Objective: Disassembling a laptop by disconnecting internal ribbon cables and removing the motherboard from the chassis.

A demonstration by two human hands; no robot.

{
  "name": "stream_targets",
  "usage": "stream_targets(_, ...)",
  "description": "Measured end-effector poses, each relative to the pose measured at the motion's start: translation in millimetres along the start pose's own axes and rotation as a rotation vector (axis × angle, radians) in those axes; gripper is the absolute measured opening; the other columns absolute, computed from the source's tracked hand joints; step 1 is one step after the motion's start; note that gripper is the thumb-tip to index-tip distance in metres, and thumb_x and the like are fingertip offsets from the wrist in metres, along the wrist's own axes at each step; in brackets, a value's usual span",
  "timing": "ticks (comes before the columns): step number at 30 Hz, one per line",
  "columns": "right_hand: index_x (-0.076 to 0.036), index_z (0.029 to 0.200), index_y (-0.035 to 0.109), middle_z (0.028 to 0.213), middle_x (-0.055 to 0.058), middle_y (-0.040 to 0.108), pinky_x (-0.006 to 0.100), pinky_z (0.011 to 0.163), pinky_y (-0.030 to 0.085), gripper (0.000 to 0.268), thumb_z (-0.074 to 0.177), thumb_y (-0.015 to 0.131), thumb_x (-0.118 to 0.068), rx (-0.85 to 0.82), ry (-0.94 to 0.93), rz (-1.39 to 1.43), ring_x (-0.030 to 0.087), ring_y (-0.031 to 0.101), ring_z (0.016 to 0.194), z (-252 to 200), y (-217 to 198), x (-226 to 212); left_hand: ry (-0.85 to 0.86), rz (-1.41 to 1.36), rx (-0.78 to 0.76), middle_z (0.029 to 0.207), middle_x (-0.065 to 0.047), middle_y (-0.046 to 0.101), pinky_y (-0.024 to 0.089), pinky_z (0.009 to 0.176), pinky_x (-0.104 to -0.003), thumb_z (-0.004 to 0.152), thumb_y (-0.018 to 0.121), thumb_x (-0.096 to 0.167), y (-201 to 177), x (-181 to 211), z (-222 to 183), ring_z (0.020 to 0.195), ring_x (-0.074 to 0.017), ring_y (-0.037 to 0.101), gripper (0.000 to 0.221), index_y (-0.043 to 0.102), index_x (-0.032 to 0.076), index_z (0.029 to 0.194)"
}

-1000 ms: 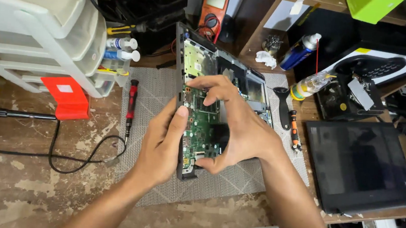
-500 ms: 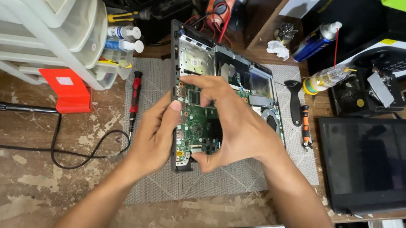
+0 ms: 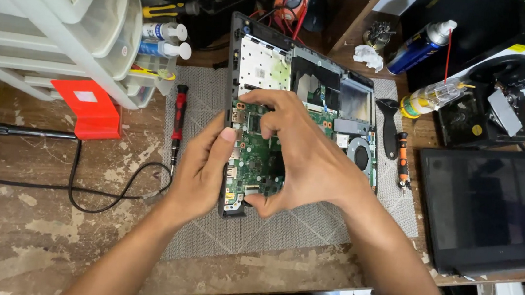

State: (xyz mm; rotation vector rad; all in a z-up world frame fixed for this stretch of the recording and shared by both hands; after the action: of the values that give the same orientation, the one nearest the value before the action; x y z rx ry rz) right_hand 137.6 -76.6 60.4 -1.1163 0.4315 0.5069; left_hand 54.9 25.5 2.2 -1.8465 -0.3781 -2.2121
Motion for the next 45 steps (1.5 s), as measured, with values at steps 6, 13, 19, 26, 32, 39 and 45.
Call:
stream_targets(6,-0.013,0.135,0.035,0.153,0.021,0.042,0.062,0.123,0.042,0.087,0.076,0.094,-0.042,0.014,-0.080,-0.028,0.040,0.052,0.142,-8.8,1.9,6.3,0.191,-0.017,-0.056,0.136,-0.017,0.061,0.052,0.103,-0.036,0.110,0.033,0.034,-2.1,-1.4,0.6,0.123,-0.0244,0.060,0.052,0.044,-0.001,0.146)
stream_targets(13,-0.024,0.154,0.024,0.169,0.023,0.024,0.066,0.139,0.031,0.090,0.090,0.087,-0.027,-0.052,-0.141,0.160,0.045,0.033,0.161,-28.0,-13.9,21.5,0.232,-0.052,-0.125,0.139,-0.020,0.059,0.053,0.108,-0.041,0.111,0.034,0.038,-3.3,-9.5,1.9,0.128,-0.0292,0.060,0.053,0.044,-0.001,0.146)
stream_targets(19,-0.008,0.135,0.041,0.146,0.022,0.051,0.058,0.133,0.044,0.041,0.102,0.064,-0.001,0.208,-0.083,0.136,0.039,0.053,0.144,-48.4,-45.8,25.5,0.279,-0.035,-0.140,0.152,-0.023,0.050,0.042,0.123,-0.044,0.112,0.034,0.038,-6.1,-15.3,-0.4,0.145,-0.0330,0.049,0.055,0.041,-0.002,0.148)
stream_targets(26,0.002,0.108,0.058,0.121,0.028,0.063,0.046,0.100,0.061,0.018,0.096,0.072,0.001,0.365,-0.039,-0.084,0.039,0.068,0.114,-78.3,-63.6,36.4,0.232,-0.007,-0.116,0.155,-0.025,0.047,0.038,0.124,-0.044,0.111,0.035,0.035,-10.5,-23.4,-0.7,0.147,-0.0339,0.046,0.054,0.040,-0.003,0.148)
stream_targets(32,0.000,0.099,0.061,0.108,0.020,0.063,0.038,0.091,0.057,0.010,0.100,0.071,0.001,0.660,-0.037,-0.172,0.027,0.065,0.099,-115.6,-86.2,57.4,0.297,-0.049,-0.103,0.147,-0.021,0.055,0.045,0.118,-0.042,0.113,0.035,0.030,-12.4,-32.0,1.7,0.138,-0.0304,0.054,0.047,0.044,-0.002,0.147)
stream_targets(39,0.001,0.116,0.071,0.114,0.025,0.071,0.055,0.092,0.050,0.036,0.086,0.082,-0.014,0.319,0.143,-0.148,0.047,0.067,0.104,-120.0,-66.3,80.7,0.134,-0.062,0.064,0.123,-0.017,0.065,0.046,0.107,-0.046,0.109,0.041,0.018,-26.8,-62.5,5.5,0.116,-0.0207,0.053,0.042,0.054,-0.002,0.143)
stream_targets(45,0.003,0.131,0.066,0.128,0.025,0.066,0.054,0.100,0.043,0.059,0.075,0.085,-0.005,0.146,0.233,-0.181,0.045,0.059,0.116,-113.0,-54.9,69.1,-0.085,0.010,0.271,0.134,-0.033,0.054,0.028,0.117,-0.060,0.109,0.045,0.026,-42.8,-120.1,-16.0,0.131,-0.0417,0.043,0.049,0.050,-0.010,0.143)
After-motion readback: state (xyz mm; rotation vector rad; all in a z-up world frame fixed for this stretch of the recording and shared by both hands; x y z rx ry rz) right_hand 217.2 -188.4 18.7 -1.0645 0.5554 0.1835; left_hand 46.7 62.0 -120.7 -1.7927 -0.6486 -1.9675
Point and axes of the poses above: each hand's wrist, its own z-axis towards the middle knuckle, its own y-axis out of the palm, x = y × z, the point moved 6 cm from there along z, towards the middle knuckle
